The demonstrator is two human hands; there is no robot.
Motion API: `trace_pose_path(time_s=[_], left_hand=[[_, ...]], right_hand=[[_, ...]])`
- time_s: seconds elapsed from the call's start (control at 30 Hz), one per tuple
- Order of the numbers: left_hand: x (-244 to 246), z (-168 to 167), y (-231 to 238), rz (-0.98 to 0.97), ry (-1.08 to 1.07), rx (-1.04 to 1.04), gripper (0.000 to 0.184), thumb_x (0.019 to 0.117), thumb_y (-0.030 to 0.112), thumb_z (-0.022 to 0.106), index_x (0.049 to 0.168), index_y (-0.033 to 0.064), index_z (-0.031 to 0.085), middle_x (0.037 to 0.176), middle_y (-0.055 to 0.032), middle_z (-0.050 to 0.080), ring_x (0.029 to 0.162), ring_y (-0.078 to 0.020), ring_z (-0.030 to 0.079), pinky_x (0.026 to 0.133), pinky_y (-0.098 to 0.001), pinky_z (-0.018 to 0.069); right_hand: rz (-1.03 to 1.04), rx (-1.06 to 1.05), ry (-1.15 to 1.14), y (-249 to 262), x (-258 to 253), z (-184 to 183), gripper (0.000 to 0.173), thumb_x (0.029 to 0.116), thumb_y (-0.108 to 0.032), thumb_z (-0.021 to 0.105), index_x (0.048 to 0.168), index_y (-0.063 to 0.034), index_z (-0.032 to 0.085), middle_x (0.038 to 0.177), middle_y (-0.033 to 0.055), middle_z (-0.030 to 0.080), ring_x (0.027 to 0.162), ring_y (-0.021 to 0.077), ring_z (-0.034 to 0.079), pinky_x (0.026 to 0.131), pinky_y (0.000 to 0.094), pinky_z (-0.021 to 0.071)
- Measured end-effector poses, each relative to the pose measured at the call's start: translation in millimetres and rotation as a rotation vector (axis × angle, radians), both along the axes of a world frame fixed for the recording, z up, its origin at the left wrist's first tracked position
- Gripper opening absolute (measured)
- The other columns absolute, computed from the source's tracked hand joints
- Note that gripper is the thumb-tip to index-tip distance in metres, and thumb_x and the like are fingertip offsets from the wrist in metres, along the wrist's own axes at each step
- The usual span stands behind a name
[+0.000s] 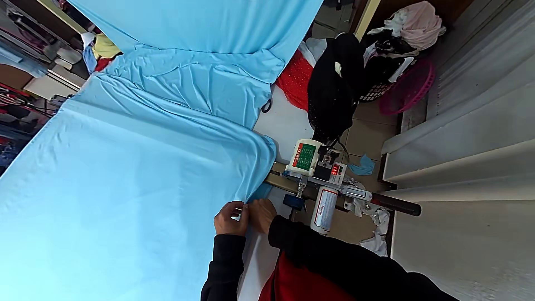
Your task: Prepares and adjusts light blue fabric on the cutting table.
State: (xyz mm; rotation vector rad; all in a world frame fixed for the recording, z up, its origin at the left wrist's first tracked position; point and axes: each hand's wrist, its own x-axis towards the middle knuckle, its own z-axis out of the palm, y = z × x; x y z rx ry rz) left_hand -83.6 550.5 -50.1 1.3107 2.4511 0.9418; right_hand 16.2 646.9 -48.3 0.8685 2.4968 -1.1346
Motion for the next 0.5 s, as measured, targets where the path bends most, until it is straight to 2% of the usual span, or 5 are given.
trace_pose_path(time_s=[0.1,0.17,0.23,0.33,0.5], left_hand=[[-4,3,-1,-0.022,0.044,0.005,0.019,0.0879,0.029,0.07,0.093,0.012,0.078,0.086,0.0007,0.076,0.073,-0.0081,0.073,0.067,-0.03,0.0638],[-5,3,-2,-0.023,0.037,-0.021,0.019,0.0884,0.029,0.07,0.093,0.0123,0.078,0.086,0.0009,0.076,0.072,-0.0082,0.073,0.067,-0.03,0.0633],[-6,0,-2,-0.004,-0.003,-0.061,0.019,0.0893,0.028,0.07,0.095,0.0116,0.078,0.087,0.0001,0.077,0.073,-0.0088,0.073,0.068,-0.0306,0.0632],[-5,-6,-2,0.034,-0.073,-0.112,0.018,0.0907,0.027,0.072,0.097,0.011,0.078,0.088,-0.0009,0.077,0.073,-0.0093,0.074,0.069,-0.0314,0.0636],[-1,-14,-2,0.032,-0.136,-0.211,0.018,0.091,0.026,0.073,0.1,0.0118,0.077,0.091,-0.0004,0.078,0.074,-0.0098,0.074,0.072,-0.0324,0.0641]], right_hand=[[-0.009,0.015,-0.004,-1,2,-2,0.028,0.0985,-0.016,0.055,0.121,-0.0031,0.066,0.106,0.0214,0.071,0.101,0.041,0.068,0.087,0.0598,0.0515],[-0.081,0.034,0.009,-3,12,-6,0.039,0.1031,-0.025,0.052,0.138,-0.0087,0.056,0.104,0.02,0.071,0.099,0.0407,0.069,0.084,0.0591,0.0535],[-0.169,0.064,0.042,-4,23,-16,0.048,0.1056,-0.039,0.052,0.146,-0.0125,0.049,0.11,0.0179,0.07,0.098,0.0383,0.071,0.083,0.0565,0.0565],[-0.206,0.056,0.121,-2,33,-36,0.043,0.1039,-0.036,0.058,0.139,-0.0127,0.057,0.123,0.0158,0.065,0.108,0.0339,0.067,0.088,0.0516,0.0566],[-0.219,0.111,0.258,0,31,-48,0.021,0.1036,-0.017,0.056,0.113,-0.0081,0.072,0.112,0.0119,0.068,0.106,0.027,0.068,0.089,0.0435,0.0577]])
